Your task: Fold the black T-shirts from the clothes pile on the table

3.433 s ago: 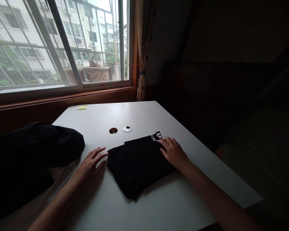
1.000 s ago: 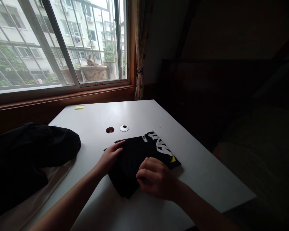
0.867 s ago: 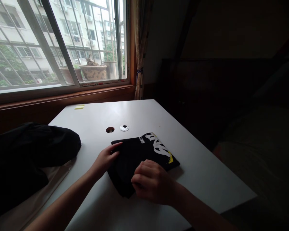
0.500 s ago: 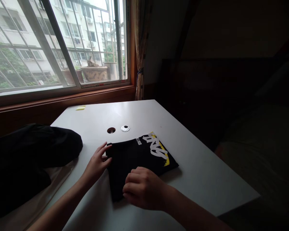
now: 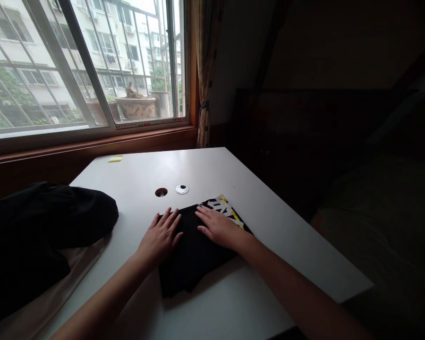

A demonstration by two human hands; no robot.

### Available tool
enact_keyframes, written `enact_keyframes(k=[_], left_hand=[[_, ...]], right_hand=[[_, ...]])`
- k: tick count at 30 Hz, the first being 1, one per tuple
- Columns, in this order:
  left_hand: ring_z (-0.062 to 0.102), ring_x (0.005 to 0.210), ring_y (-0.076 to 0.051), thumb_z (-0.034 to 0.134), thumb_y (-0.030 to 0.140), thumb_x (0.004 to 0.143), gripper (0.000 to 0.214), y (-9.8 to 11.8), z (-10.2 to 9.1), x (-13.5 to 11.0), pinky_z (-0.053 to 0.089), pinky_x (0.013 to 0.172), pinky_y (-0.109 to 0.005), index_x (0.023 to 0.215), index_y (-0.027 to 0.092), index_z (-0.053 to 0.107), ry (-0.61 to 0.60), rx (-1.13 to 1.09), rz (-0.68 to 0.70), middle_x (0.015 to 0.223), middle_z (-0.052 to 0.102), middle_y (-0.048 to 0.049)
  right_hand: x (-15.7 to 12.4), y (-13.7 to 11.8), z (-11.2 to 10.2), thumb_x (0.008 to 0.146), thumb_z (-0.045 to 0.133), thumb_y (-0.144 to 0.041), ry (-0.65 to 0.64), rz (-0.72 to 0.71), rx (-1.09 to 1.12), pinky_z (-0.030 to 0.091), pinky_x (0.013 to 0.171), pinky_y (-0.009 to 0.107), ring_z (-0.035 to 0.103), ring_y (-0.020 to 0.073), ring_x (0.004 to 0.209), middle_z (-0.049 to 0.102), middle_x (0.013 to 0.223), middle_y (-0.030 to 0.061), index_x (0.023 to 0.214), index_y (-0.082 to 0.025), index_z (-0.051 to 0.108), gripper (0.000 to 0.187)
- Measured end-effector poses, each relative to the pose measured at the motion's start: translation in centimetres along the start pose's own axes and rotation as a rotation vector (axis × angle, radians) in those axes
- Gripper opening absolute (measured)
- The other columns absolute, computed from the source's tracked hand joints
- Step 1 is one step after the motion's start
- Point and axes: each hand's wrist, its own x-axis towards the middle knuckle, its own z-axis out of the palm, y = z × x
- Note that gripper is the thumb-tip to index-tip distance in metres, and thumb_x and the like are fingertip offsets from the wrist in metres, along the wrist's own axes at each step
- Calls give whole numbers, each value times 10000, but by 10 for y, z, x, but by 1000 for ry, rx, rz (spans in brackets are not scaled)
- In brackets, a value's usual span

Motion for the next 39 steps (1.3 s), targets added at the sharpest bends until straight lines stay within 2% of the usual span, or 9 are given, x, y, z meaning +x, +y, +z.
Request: enact_keyframes(k=[7,12,16,19,23,30,35,37,39], left_hand=[[197,1517,-324,411,519,1027,651,-13,13,-14,174,1211,-585,1574,180,316,-81,39,-179,1636,226,-118],[149,1528,-320,361,555,1029,683,-13,11,-24,162,1205,-596,1583,162,285,-98,81,-231,1642,189,-118],[163,1525,-318,350,589,1019,733,-35,11,-35,150,1209,-590,1599,159,225,-133,79,-290,1644,194,-117],[170,1524,-320,279,524,1044,655,-62,8,-44,173,1202,-587,1581,148,285,-102,75,-352,1632,256,-125],[251,1501,-329,227,454,1054,595,-84,3,-46,217,1192,-579,1506,123,430,37,-25,-401,1581,380,-159],[552,1278,-296,394,519,1013,507,-71,-8,-26,453,1069,-483,1403,240,559,146,-347,-282,1324,652,-88],[622,1118,-303,527,503,951,462,-65,-17,-19,534,939,-464,1316,238,626,152,-508,-321,1188,674,-105],[636,1085,-289,558,493,933,473,-66,-18,-20,549,906,-437,1325,235,613,141,-588,-338,1189,659,-106],[642,1066,-272,577,482,922,482,-67,-18,-20,554,893,-417,1336,236,597,131,-665,-352,1194,652,-99]], right_hand=[[18,37,3,1013,335,-624,-133,71,-24,160,1250,489,203,274,1531,245,1656,70,1587,-232,312,696],[14,71,2,1030,264,-593,-136,236,-38,123,1246,482,152,263,1543,182,1674,44,1613,-257,218,674],[4,79,3,1039,188,-585,-122,282,-29,124,1245,483,104,248,1551,135,1684,29,1623,-239,147,679],[1,79,4,1039,173,-589,-114,295,-23,125,1247,470,103,240,1551,138,1683,36,1623,-219,143,691],[1,79,4,1036,172,-602,-99,298,-5,118,1249,458,104,239,1551,142,1681,29,1617,-217,189,698],[-1,81,8,1048,248,-547,-52,270,-17,170,1238,493,156,264,1542,224,1665,52,1601,-198,259,654],[-4,66,-3,1003,490,-342,153,62,-39,275,1185,542,398,304,1427,551,1473,99,1361,-222,618,400],[-6,46,-12,962,581,-294,228,-89,16,366,1123,521,521,287,1297,661,1302,102,1206,-233,700,278],[-9,19,-19,940,644,-302,208,-220,109,475,996,438,607,241,1116,702,1128,80,1096,-232,721,187]])
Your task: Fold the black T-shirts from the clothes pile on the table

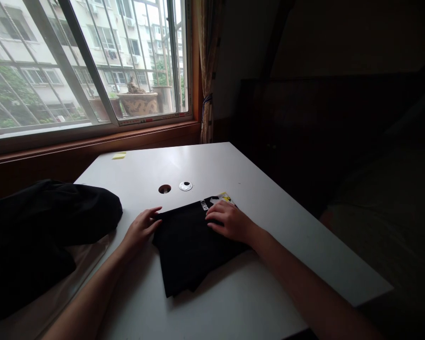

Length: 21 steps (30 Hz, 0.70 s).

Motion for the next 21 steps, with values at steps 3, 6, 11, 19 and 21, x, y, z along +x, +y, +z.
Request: enact_keyframes(k=[3,6,11,19,21], left_hand=[[640,1065,-261,600,464,908,465,-1,1,0,547,903,-407,1316,242,602,15,-55,1,1203,648,-89],[640,1039,-253,604,443,906,412,0,4,0,539,895,-395,1268,249,634,63,-55,33,1172,653,-79],[655,1007,-248,612,419,902,363,2,4,0,541,857,-373,1216,245,664,87,-56,66,1117,663,-67],[666,978,-246,605,421,901,358,1,5,0,547,838,-375,1199,235,674,115,-78,45,1072,678,-66],[671,965,-247,613,431,893,360,2,5,-1,552,835,-378,1185,233,681,130,-89,37,1054,686,-64]], right_hand=[[2,-44,3,892,722,-443,-135,-142,150,503,813,323,615,186,931,685,1010,46,1036,-223,712,263],[0,-74,12,830,756,-549,-205,-258,180,469,782,311,588,181,893,670,992,40,1012,-215,709,383],[-3,-90,23,913,683,-443,-212,-331,28,420,790,329,555,179,861,657,940,21,944,-218,691,228],[1,-114,33,977,577,-329,-148,-427,-113,338,663,334,511,166,785,621,858,4,836,-212,613,187],[2,-118,36,980,548,-252,-114,-436,-139,316,630,332,496,157,741,596,796,-1,754,-209,574,232]])
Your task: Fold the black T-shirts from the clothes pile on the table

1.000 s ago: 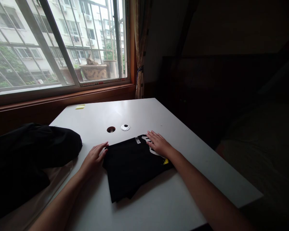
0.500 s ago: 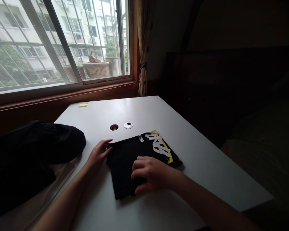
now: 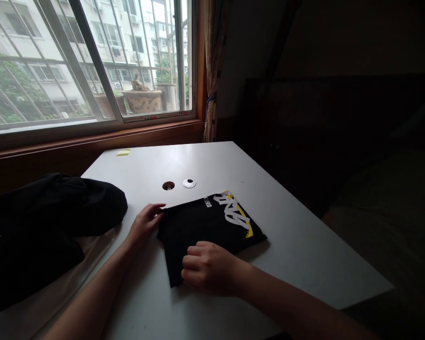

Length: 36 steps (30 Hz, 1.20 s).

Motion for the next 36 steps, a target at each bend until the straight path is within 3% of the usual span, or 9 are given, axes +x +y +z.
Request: enact_keyframes(k=[10,15,23,28,31,33,36], left_hand=[[682,977,-254,648,449,878,331,5,-3,-2,545,893,-404,1111,220,705,71,-131,-26,1043,710,-60],[670,973,-243,652,409,868,271,11,-7,-6,546,874,-383,1055,221,706,108,-177,-4,1025,681,-46],[633,789,-197,594,304,850,198,8,-5,-9,538,707,-328,990,228,712,153,97,33,933,588,-20],[632,967,-260,507,253,900,260,14,-2,-13,552,843,-414,1068,228,704,191,346,220,1084,604,-78],[574,1185,-291,458,217,945,323,22,5,-16,505,996,-457,1176,252,682,105,483,336,1239,635,-86],[474,1344,-300,435,203,959,397,23,13,-18,433,1102,-483,1301,244,631,-15,556,377,1375,602,-81],[279,1486,-341,405,266,995,491,15,28,-20,309,1176,-576,1475,200,492,-138,698,309,1544,461,-83]], right_hand=[[3,7,-26,934,609,-249,264,112,121,430,686,321,551,148,740,632,830,19,866,-197,651,95],[7,0,-35,909,627,-220,333,82,114,430,665,319,546,143,713,635,814,13,884,-190,651,46],[7,-10,-15,945,588,-244,192,43,61,351,595,312,505,134,664,610,770,-6,809,-202,620,146],[0,-6,-6,983,574,-345,99,40,154,397,642,306,557,141,703,659,792,-2,861,-217,667,200],[-5,12,-6,998,540,-293,81,197,246,482,753,300,622,155,837,710,952,30,1006,-210,704,184],[-8,31,-4,1017,501,-283,61,351,267,506,905,322,629,179,1056,694,1183,64,1198,-214,677,262],[-11,63,5,1036,453,-424,-52,524,215,387,1141,442,426,259,1410,493,1516,122,1467,-196,500,489]])
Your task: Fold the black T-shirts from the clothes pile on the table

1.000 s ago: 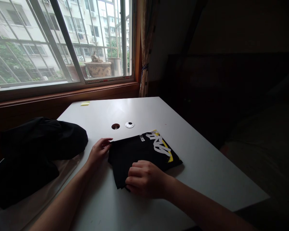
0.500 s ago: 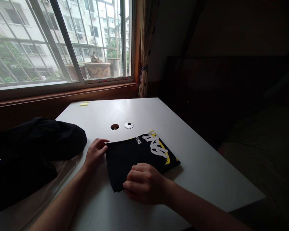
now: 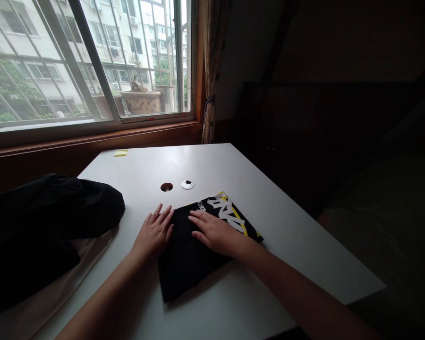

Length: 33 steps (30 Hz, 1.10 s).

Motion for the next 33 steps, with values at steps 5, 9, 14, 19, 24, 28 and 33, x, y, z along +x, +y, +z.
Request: enact_keyframes(k=[5,9,14,19,24,28,33], left_hand=[[175,1520,-347,359,370,1036,552,-6,18,-3,214,1197,-611,1563,205,354,-140,102,-120,1626,295,-55],[139,1526,-347,336,398,1041,571,-9,17,-4,177,1208,-600,1578,201,318,-179,126,-159,1642,239,-40],[151,1524,-344,331,410,1039,587,-9,18,-5,163,1211,-585,1583,190,302,-191,136,-186,1645,225,-50],[158,1524,-339,337,456,1033,614,-9,16,-5,158,1213,-567,1587,196,289,-208,140,-216,1649,205,-56],[172,1523,-326,341,474,1023,648,-7,14,-5,164,1212,-564,1584,156,284,-214,137,-256,1641,225,-98],[178,1522,-319,337,480,1018,669,-6,15,-5,168,1211,-563,1585,133,269,-202,148,-268,1640,214,-126],[169,1525,-315,336,477,1023,674,-8,16,-6,170,1213,-562,1589,120,255,-219,178,-264,1645,191,-113]], right_hand=[[15,47,5,1014,317,-644,-174,126,-104,168,1251,474,192,275,1534,251,1659,88,1580,-210,328,713],[12,86,-2,1008,234,-673,-166,289,-162,112,1259,442,138,258,1546,191,1676,63,1602,-215,268,751],[1,125,-8,1016,173,-641,-180,448,-220,115,1247,484,100,262,1551,135,1686,53,1617,-225,206,731],[-6,139,-12,1034,129,-564,-144,571,-266,155,1236,492,123,249,1549,145,1684,54,1619,-196,187,693],[-5,130,-18,1036,177,-469,-63,683,-311,196,1222,528,176,312,1533,213,1663,128,1596,-108,259,672],[1,94,-10,1033,227,-543,6,491,-306,156,1249,461,129,290,1545,207,1665,127,1586,-89,285,718],[5,45,7,1014,252,-661,-130,135,-127,167,1257,434,177,243,1539,212,1668,66,1594,-185,284,752]])
